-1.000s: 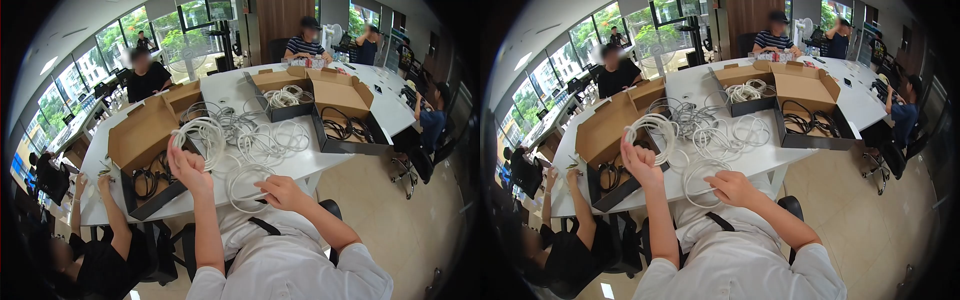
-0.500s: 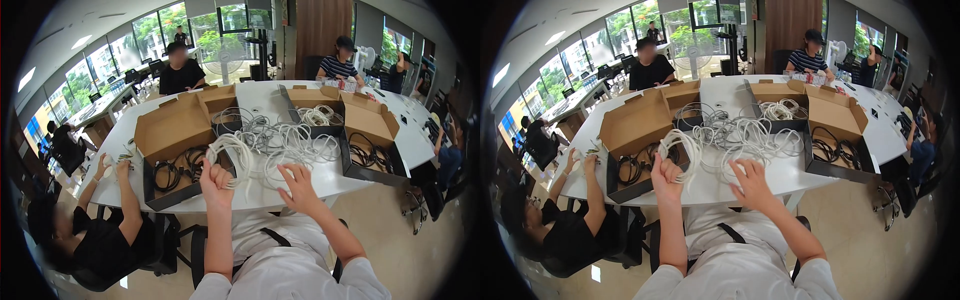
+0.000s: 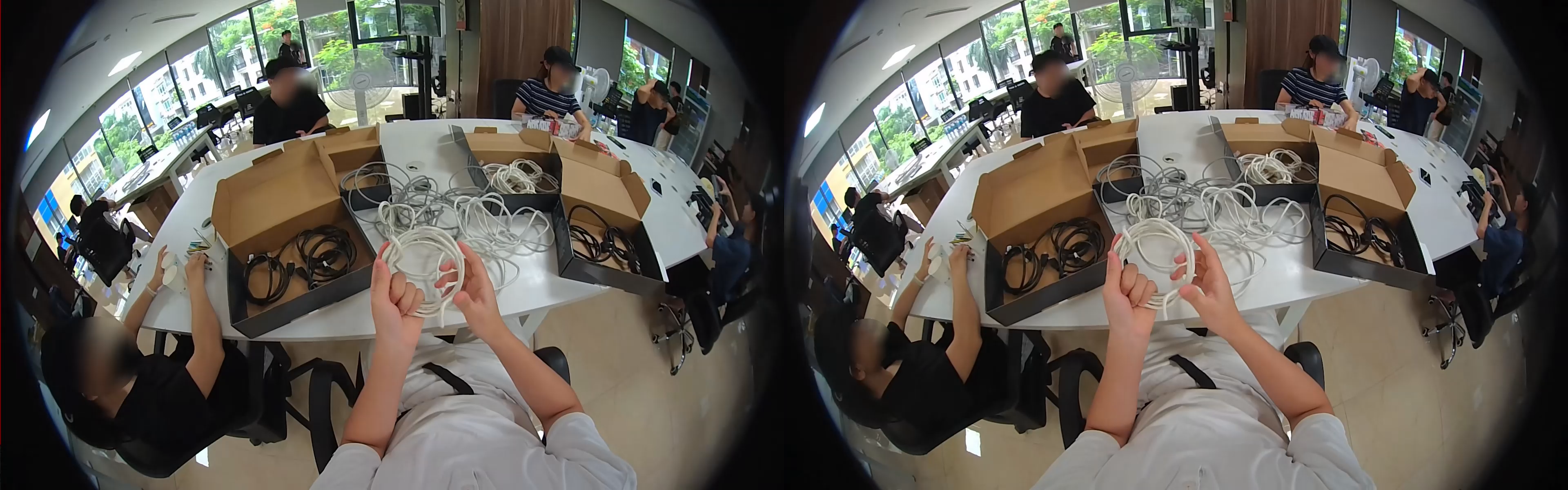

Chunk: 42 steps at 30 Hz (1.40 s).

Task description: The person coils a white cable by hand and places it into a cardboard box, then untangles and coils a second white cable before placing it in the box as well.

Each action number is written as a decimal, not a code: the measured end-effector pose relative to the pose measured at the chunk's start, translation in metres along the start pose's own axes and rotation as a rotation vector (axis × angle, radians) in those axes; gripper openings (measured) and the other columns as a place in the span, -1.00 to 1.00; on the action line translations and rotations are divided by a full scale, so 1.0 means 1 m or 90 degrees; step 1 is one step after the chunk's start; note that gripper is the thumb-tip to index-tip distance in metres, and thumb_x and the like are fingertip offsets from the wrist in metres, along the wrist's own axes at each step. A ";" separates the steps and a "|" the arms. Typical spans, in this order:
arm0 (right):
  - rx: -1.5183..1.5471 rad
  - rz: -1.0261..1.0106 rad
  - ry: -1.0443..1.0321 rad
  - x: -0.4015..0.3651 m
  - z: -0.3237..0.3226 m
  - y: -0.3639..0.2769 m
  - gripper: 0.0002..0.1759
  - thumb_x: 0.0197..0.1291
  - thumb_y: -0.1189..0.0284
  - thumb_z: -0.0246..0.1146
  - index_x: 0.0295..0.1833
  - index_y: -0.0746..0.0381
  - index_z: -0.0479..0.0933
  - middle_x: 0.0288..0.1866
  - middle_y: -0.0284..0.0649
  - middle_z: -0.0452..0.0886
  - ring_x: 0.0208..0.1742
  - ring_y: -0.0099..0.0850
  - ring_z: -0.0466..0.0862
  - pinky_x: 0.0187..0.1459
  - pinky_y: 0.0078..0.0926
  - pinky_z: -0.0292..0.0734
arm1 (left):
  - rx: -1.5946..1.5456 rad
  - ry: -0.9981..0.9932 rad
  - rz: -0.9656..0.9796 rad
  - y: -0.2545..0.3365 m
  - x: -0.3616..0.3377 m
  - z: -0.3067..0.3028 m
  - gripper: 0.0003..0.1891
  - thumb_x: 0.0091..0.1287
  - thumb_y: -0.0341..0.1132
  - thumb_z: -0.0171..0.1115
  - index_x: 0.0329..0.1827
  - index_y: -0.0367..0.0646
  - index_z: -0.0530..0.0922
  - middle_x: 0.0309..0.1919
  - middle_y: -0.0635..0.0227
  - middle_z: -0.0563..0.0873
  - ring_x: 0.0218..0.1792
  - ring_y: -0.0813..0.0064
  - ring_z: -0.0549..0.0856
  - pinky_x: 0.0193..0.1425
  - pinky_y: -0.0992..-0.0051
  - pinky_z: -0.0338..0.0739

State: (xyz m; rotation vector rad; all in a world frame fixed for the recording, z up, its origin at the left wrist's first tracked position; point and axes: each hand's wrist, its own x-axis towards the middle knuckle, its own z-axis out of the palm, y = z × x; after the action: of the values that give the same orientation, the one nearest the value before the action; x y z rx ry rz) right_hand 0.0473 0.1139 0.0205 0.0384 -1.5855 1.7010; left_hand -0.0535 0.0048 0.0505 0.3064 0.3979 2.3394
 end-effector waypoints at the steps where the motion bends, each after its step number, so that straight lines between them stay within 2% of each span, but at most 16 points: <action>1: 0.016 0.017 0.014 0.000 0.004 -0.007 -0.01 0.10 0.39 0.43 0.53 0.21 -0.03 -0.10 -0.23 0.50 -0.11 -0.52 0.56 -0.06 -0.54 0.48 | 0.019 -0.010 0.012 -0.003 -0.004 0.002 -0.63 0.55 -0.11 -0.09 0.29 -0.05 0.40 -0.75 0.66 0.03 -0.77 0.78 0.00 -0.69 0.63 -0.08; 2: 0.032 0.033 0.028 0.000 0.006 -0.011 -0.05 0.13 0.41 0.40 0.53 0.22 -0.01 -0.11 -0.23 0.51 -0.13 -0.52 0.57 -0.07 -0.54 0.49 | 0.032 -0.025 0.025 -0.003 -0.006 0.000 -0.63 0.55 -0.11 -0.09 0.29 -0.06 0.40 -0.75 0.66 0.05 -0.77 0.78 0.00 -0.70 0.63 -0.08; 5: -0.124 0.022 0.040 -0.002 0.003 -0.010 -0.21 0.18 0.50 0.31 0.48 0.29 0.12 -0.24 -0.25 0.57 -0.27 -0.59 0.60 -0.20 -0.61 0.53 | 0.086 -0.072 0.069 -0.004 -0.009 -0.005 -0.62 0.54 -0.13 -0.06 0.29 -0.10 0.40 -0.75 0.67 0.09 -0.76 0.80 0.00 -0.69 0.64 -0.08; 8: -0.283 0.076 0.060 -0.001 0.008 -0.023 -0.33 0.16 0.53 0.29 0.39 0.35 0.25 -0.38 -0.33 0.58 -0.41 -0.65 0.57 -0.33 -0.67 0.52 | 0.206 -0.119 0.118 -0.014 -0.018 -0.008 -0.62 0.52 -0.18 0.00 0.28 -0.18 0.39 -0.74 0.66 0.16 -0.75 0.80 0.05 -0.66 0.63 -0.08; 11: -0.264 0.198 0.038 0.001 0.002 -0.017 -0.36 0.16 0.55 0.27 0.36 0.38 0.28 -0.41 -0.37 0.58 -0.49 -0.66 0.56 -0.37 -0.66 0.51 | 0.342 -0.167 0.152 -0.021 -0.026 -0.006 -0.61 0.49 -0.23 0.06 0.28 -0.26 0.39 -0.73 0.64 0.21 -0.73 0.81 0.09 -0.63 0.62 -0.08; 14: -0.258 0.222 -0.049 0.000 -0.014 -0.017 -0.46 0.17 0.54 0.25 0.27 0.40 0.34 -0.36 -0.32 0.61 -0.41 -0.63 0.61 -0.31 -0.64 0.55 | 0.410 -0.225 0.162 -0.020 -0.029 -0.006 -0.60 0.47 -0.26 0.10 0.27 -0.31 0.38 -0.72 0.64 0.23 -0.72 0.83 0.11 -0.62 0.62 -0.07; 16: -0.193 0.160 0.005 -0.005 -0.012 -0.004 -0.52 0.17 0.54 0.23 0.22 0.41 0.37 -0.31 -0.29 0.62 -0.34 -0.62 0.63 -0.26 -0.61 0.58 | 0.503 -0.275 0.200 -0.022 -0.031 -0.010 -0.59 0.47 -0.27 0.10 0.27 -0.32 0.38 -0.71 0.64 0.23 -0.72 0.83 0.12 -0.62 0.63 -0.06; 20: 0.023 0.096 0.121 -0.006 0.004 -0.007 -0.58 0.17 0.55 0.20 0.16 0.38 0.42 -0.20 -0.26 0.62 -0.21 -0.59 0.64 -0.18 -0.55 0.61 | 0.400 -0.222 0.131 -0.019 -0.034 -0.002 -0.62 0.48 -0.26 0.08 0.25 -0.29 0.41 -0.71 0.67 0.20 -0.72 0.83 0.09 -0.63 0.62 -0.07; 23: 0.072 0.187 0.022 -0.007 -0.003 -0.006 -0.54 0.17 0.54 0.21 0.21 0.35 0.41 -0.13 -0.30 0.61 -0.17 -0.58 0.62 -0.18 -0.56 0.60 | 0.312 -0.169 0.107 -0.009 -0.032 0.002 -0.63 0.48 -0.24 0.07 0.24 -0.27 0.42 -0.73 0.67 0.16 -0.74 0.82 0.05 -0.65 0.61 -0.09; 26: 0.002 0.186 -0.062 -0.005 -0.003 -0.023 -0.54 0.16 0.51 0.25 0.20 0.32 0.41 -0.11 -0.33 0.60 -0.23 -0.61 0.58 -0.19 -0.59 0.56 | 0.282 -0.157 0.101 0.005 -0.029 0.002 -0.63 0.49 -0.22 0.06 0.24 -0.25 0.42 -0.75 0.66 0.13 -0.76 0.80 0.02 -0.67 0.61 -0.10; 29: -0.029 0.086 -0.123 -0.008 -0.006 -0.021 -0.53 0.14 0.48 0.31 0.19 0.30 0.44 -0.11 -0.35 0.58 -0.30 -0.65 0.52 -0.24 -0.62 0.49 | 0.237 -0.138 0.090 0.013 -0.025 -0.001 -0.62 0.49 -0.20 0.05 0.23 -0.26 0.43 -0.76 0.65 0.11 -0.77 0.80 0.01 -0.69 0.61 -0.11; 34: -0.199 0.112 -0.186 -0.014 -0.017 -0.033 -0.59 0.16 0.45 0.32 0.14 0.28 0.52 -0.29 -0.43 0.58 -0.40 -0.70 0.44 -0.31 -0.66 0.39 | 0.279 -0.147 0.116 0.023 -0.019 -0.007 -0.63 0.49 -0.19 0.05 0.20 -0.28 0.45 -0.76 0.65 0.10 -0.77 0.80 0.01 -0.68 0.61 -0.11; 37: -0.230 0.164 -0.131 -0.018 -0.011 -0.040 -0.63 0.18 0.47 0.31 0.11 0.30 0.54 -0.40 -0.46 0.56 -0.46 -0.72 0.40 -0.37 -0.67 0.36 | 0.392 -0.173 0.144 0.017 -0.026 -0.005 -0.62 0.47 -0.18 0.10 0.19 -0.28 0.46 -0.75 0.64 0.19 -0.75 0.82 0.09 -0.65 0.66 -0.08; 40: -0.216 0.191 -0.078 -0.021 -0.014 -0.022 -0.69 0.18 0.48 0.29 0.04 0.33 0.55 -0.44 -0.45 0.55 -0.49 -0.74 0.37 -0.45 -0.67 0.32 | 0.615 -0.219 0.218 0.009 -0.030 -0.010 -0.64 0.43 -0.20 0.16 0.12 -0.29 0.53 -0.71 0.54 0.41 -0.72 0.80 0.27 -0.61 0.68 0.07; 42: -0.229 0.209 -0.068 -0.022 -0.019 -0.016 -0.74 0.18 0.49 0.29 -0.03 0.35 0.56 -0.44 -0.44 0.55 -0.50 -0.74 0.37 -0.49 -0.66 0.30 | 0.732 -0.294 0.358 0.001 -0.033 -0.002 -0.67 0.39 -0.22 0.19 0.06 -0.28 0.58 -0.60 0.41 0.57 -0.64 0.73 0.43 -0.54 0.66 0.23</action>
State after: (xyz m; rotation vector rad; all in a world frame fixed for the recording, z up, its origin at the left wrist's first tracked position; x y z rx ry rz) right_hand 0.0806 0.1172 0.0181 -0.3339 -2.0450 1.6461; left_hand -0.0316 -0.0197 0.0455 1.6209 1.5378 2.1586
